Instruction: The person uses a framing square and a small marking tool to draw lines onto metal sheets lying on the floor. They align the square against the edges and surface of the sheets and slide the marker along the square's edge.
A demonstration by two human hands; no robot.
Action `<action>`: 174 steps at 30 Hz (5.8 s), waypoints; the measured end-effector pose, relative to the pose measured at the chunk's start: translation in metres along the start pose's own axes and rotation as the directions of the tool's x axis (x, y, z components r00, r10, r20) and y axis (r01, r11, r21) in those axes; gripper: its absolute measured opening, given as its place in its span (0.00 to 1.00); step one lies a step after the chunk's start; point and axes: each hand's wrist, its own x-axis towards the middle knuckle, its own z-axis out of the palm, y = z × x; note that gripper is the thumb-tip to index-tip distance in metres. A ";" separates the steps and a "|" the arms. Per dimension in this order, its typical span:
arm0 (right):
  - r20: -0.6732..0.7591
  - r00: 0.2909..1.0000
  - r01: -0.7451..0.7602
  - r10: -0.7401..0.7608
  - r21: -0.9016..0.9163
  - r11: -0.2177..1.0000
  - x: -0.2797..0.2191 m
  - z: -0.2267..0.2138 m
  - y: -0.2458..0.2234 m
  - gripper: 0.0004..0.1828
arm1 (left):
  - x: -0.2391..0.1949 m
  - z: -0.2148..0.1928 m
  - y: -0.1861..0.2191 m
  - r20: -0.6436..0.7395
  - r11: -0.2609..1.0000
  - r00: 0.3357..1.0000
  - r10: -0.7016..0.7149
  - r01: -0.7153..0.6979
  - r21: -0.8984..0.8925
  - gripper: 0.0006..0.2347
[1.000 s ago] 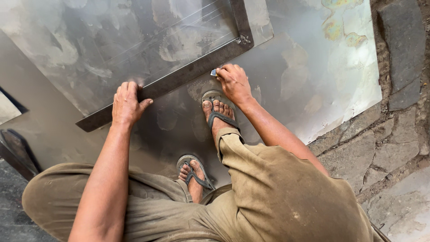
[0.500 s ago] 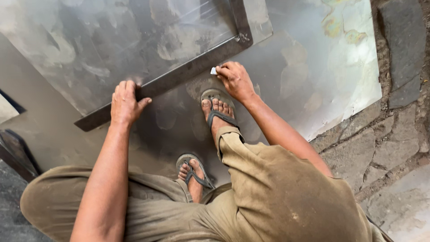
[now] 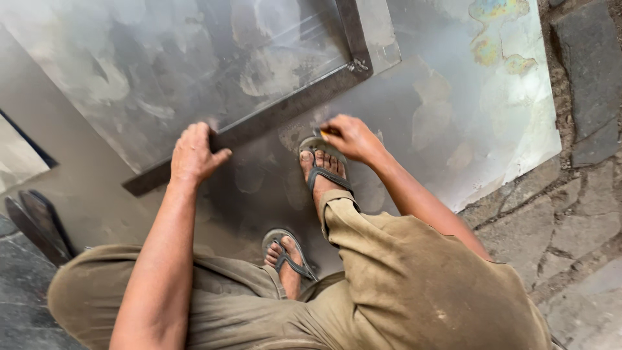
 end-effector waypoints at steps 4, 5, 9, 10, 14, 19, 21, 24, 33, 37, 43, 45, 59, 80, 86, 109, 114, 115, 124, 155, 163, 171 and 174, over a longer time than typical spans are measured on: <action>-0.026 0.999 0.024 -0.024 0.008 1.000 -0.031 -0.009 -0.021 0.24 | -0.004 -0.026 0.031 0.188 0.997 0.979 -0.073 0.069 0.023 0.22; -0.018 0.999 -0.039 0.040 0.051 0.998 -0.036 -0.012 -0.031 0.24 | -0.005 -0.032 0.041 0.145 0.997 0.987 -0.075 0.079 -0.019 0.22; -0.030 0.986 -0.156 0.162 0.157 0.975 -0.044 -0.027 -0.072 0.27 | -0.003 -0.040 0.091 -0.035 0.915 0.990 -0.136 0.112 -0.388 0.20; -0.047 0.985 -0.154 0.164 0.170 0.973 -0.045 -0.031 -0.083 0.28 | 0.000 -0.040 0.104 -0.069 0.847 0.983 -0.172 0.112 -0.519 0.19; -0.200 0.980 0.006 0.007 0.068 0.998 -0.042 -0.045 -0.117 0.40 | 0.027 -0.040 0.154 -0.296 0.445 0.946 -0.133 -0.210 -0.871 0.15; -0.357 0.931 -0.041 -0.072 -0.301 0.953 -0.026 -0.055 -0.117 0.44 | 0.073 -0.070 0.149 -0.348 0.241 0.934 -0.079 -0.321 -0.916 0.16; -0.346 0.924 0.018 -0.163 -0.386 0.922 -0.023 -0.056 -0.095 0.38 | 0.085 -0.069 0.123 -0.294 0.204 0.924 -0.245 -0.247 -0.947 0.15; -0.282 0.936 0.057 -0.211 -0.468 0.882 -0.029 -0.052 -0.053 0.35 | 0.085 -0.021 0.100 -0.100 0.243 0.874 -0.476 0.021 -0.970 0.16; -0.260 0.965 -0.143 0.002 -0.523 0.840 -0.090 -0.010 0.028 0.39 | 0.057 0.075 0.098 0.057 0.836 0.925 -0.376 0.365 -0.410 0.15; -0.280 0.960 -0.129 -0.025 -0.518 0.846 -0.088 -0.013 0.033 0.34 | 0.085 0.022 0.090 -0.213 0.973 0.956 0.204 -0.173 0.156 0.23; -0.266 0.963 -0.174 0.044 -0.487 0.856 -0.086 -0.010 0.033 0.34 | 0.112 -0.004 0.081 0.001 0.857 0.876 0.481 -0.471 0.209 0.26; -0.269 0.963 -0.161 0.030 -0.480 0.863 -0.085 -0.010 0.034 0.35 | 0.112 -0.003 0.080 -0.015 0.850 0.868 0.496 -0.482 0.213 0.28; -0.259 0.965 -0.175 0.050 -0.491 0.853 -0.087 -0.002 0.036 0.37 | 0.107 0.004 0.080 0.008 0.841 0.883 0.470 -0.451 0.299 0.28; -0.317 0.948 -0.170 0.033 -0.414 0.894 -0.087 0.002 0.042 0.32 | 0.107 0.001 0.086 -0.005 0.877 0.902 0.431 -0.418 0.238 0.27; -0.359 0.933 -0.177 0.039 -0.360 0.916 -0.088 0.006 0.044 0.30 | 0.106 0.005 0.082 -0.009 0.884 0.902 0.432 -0.421 0.203 0.27; -0.338 0.940 -0.202 0.052 -0.427 0.881 -0.088 0.007 0.040 0.31 | 0.109 0.006 0.082 -0.009 0.812 0.872 0.490 -0.452 0.369 0.26; -0.277 0.939 -0.251 0.205 -0.145 0.957 -0.077 -0.010 0.049 0.25 | 0.109 0.017 0.081 -0.095 0.774 0.838 0.537 -0.444 0.451 0.14; -0.253 0.934 -0.268 0.253 -0.024 0.963 -0.072 -0.017 0.050 0.22 | 0.109 0.021 0.082 -0.076 0.793 0.858 0.508 -0.431 0.431 0.13; -0.161 0.980 0.120 -0.114 0.027 0.992 0.053 -0.035 -0.011 0.19 | 0.112 0.042 0.083 -0.147 0.876 0.915 0.377 -0.300 0.377 0.12; -0.130 0.990 -0.037 -0.049 -0.583 0.812 -0.039 -0.003 0.005 0.38 | 0.007 -0.033 -0.101 -0.333 0.852 0.802 -0.495 0.523 -0.008 0.28; -0.083 0.987 0.042 -0.135 -0.684 0.728 -0.026 -0.021 0.000 0.36 | -0.028 -0.080 -0.111 -0.017 0.864 0.871 -0.491 0.490 0.118 0.21; 0.036 0.906 0.327 -0.421 -0.692 0.644 0.047 -0.025 -0.029 0.04 | -0.072 -0.164 -0.089 0.457 0.171 0.875 -0.161 0.481 -0.860 0.16; 0.078 0.857 0.429 -0.509 -0.654 0.623 0.086 -0.045 -0.032 0.08 | -0.058 -0.147 -0.104 0.120 -0.072 0.959 -0.256 0.105 -0.992 0.15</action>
